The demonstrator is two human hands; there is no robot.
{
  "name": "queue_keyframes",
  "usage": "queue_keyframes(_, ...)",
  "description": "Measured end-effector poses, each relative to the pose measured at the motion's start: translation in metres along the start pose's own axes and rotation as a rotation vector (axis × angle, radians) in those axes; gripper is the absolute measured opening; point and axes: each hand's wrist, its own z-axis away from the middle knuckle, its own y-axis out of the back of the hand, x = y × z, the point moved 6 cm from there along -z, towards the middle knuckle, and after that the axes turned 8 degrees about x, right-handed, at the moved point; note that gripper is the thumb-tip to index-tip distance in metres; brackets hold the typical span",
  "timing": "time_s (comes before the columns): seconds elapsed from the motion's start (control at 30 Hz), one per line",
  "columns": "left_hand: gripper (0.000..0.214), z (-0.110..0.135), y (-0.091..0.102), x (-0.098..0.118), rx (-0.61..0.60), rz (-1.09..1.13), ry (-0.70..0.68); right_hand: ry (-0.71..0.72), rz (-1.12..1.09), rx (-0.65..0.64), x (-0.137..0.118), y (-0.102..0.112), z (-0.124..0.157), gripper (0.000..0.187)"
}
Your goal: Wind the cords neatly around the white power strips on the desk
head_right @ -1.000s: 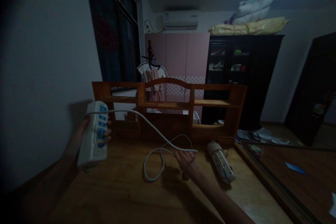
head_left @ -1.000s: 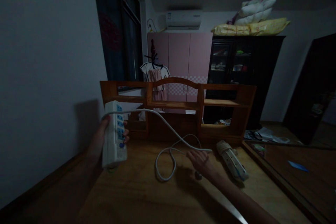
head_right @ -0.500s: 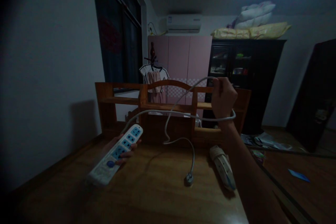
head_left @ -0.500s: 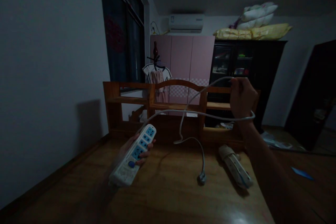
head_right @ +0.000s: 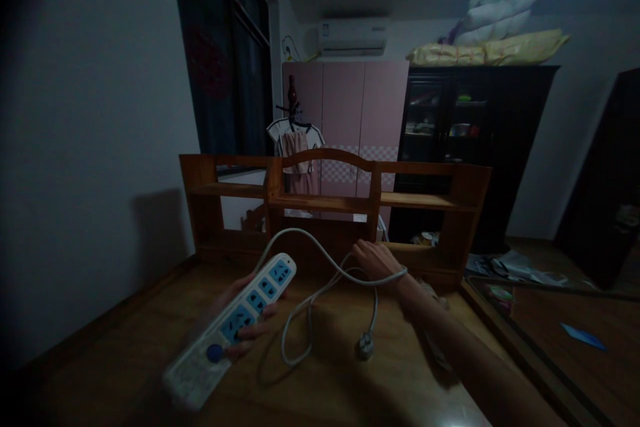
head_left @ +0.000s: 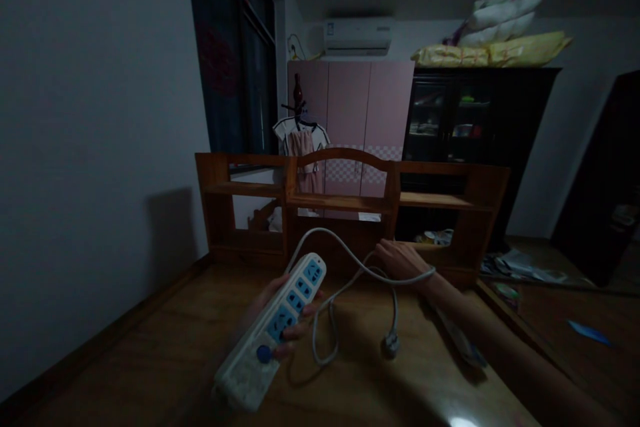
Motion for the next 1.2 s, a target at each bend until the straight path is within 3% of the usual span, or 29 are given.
queue_keyframes(0.1,0.052,0.007,-0.013,-0.010,0.038,-0.077,0.044,0.039,-0.060,-0.066,-0.017,-0.038,0.004,0.013)
queue_keyframes(0.2,0.052,0.013,-0.009,-0.014,0.214,-0.296,0.088,-0.002,-0.094,-0.074,-0.042,-0.061,0.019,0.015)
queue_keyframes(0.37,0.045,0.018,0.010,0.015,0.513,-0.908,-0.280,-0.007,-0.195,-0.038,-0.095,-0.060,0.063,0.014)
queue_keyframes(0.47,0.054,0.014,0.018,0.023,0.668,-1.203,-0.434,0.053,-0.381,-0.116,-0.107,-0.041,0.068,0.017)
queue_keyframes(0.53,0.059,0.010,0.019,0.023,0.782,-1.390,-0.523,0.089,-0.554,-0.200,-0.105,-0.020,0.056,0.028)
queue_keyframes(0.6,0.061,0.005,0.015,0.019,0.868,-1.595,-0.604,0.095,-0.678,-0.197,-0.095,0.009,0.035,0.032)
queue_keyframes(0.67,0.063,-0.002,0.008,0.013,0.931,-1.781,-0.675,0.063,-0.745,-0.054,-0.083,0.045,0.011,0.036)
queue_keyframes(0.73,0.064,-0.010,0.000,0.006,0.946,-1.917,-0.745,-0.010,-0.774,0.183,-0.070,0.077,-0.009,0.055)
queue_keyframes(0.8,0.065,-0.020,-0.008,0.000,0.931,-1.992,-0.822,-0.020,-0.734,0.309,-0.065,0.094,-0.021,0.066)
queue_keyframes(0.87,0.065,-0.030,-0.017,-0.004,0.874,-1.982,-0.884,-0.006,-0.674,0.305,-0.062,0.093,-0.027,0.064)
queue_keyframes(1.0,0.065,-0.049,-0.020,-0.003,0.784,-1.692,-0.889,-0.107,-0.676,0.115,-0.042,0.060,-0.028,0.031)
queue_keyframes(1.1,0.067,-0.067,0.001,-0.001,0.751,-1.297,-0.695,-0.218,-0.759,0.059,-0.018,0.043,-0.021,0.014)
queue_keyframes(1.2,0.061,-0.087,0.029,-0.014,0.564,-0.858,-0.399,-0.215,-0.962,-0.014,-0.004,0.042,-0.013,0.013)
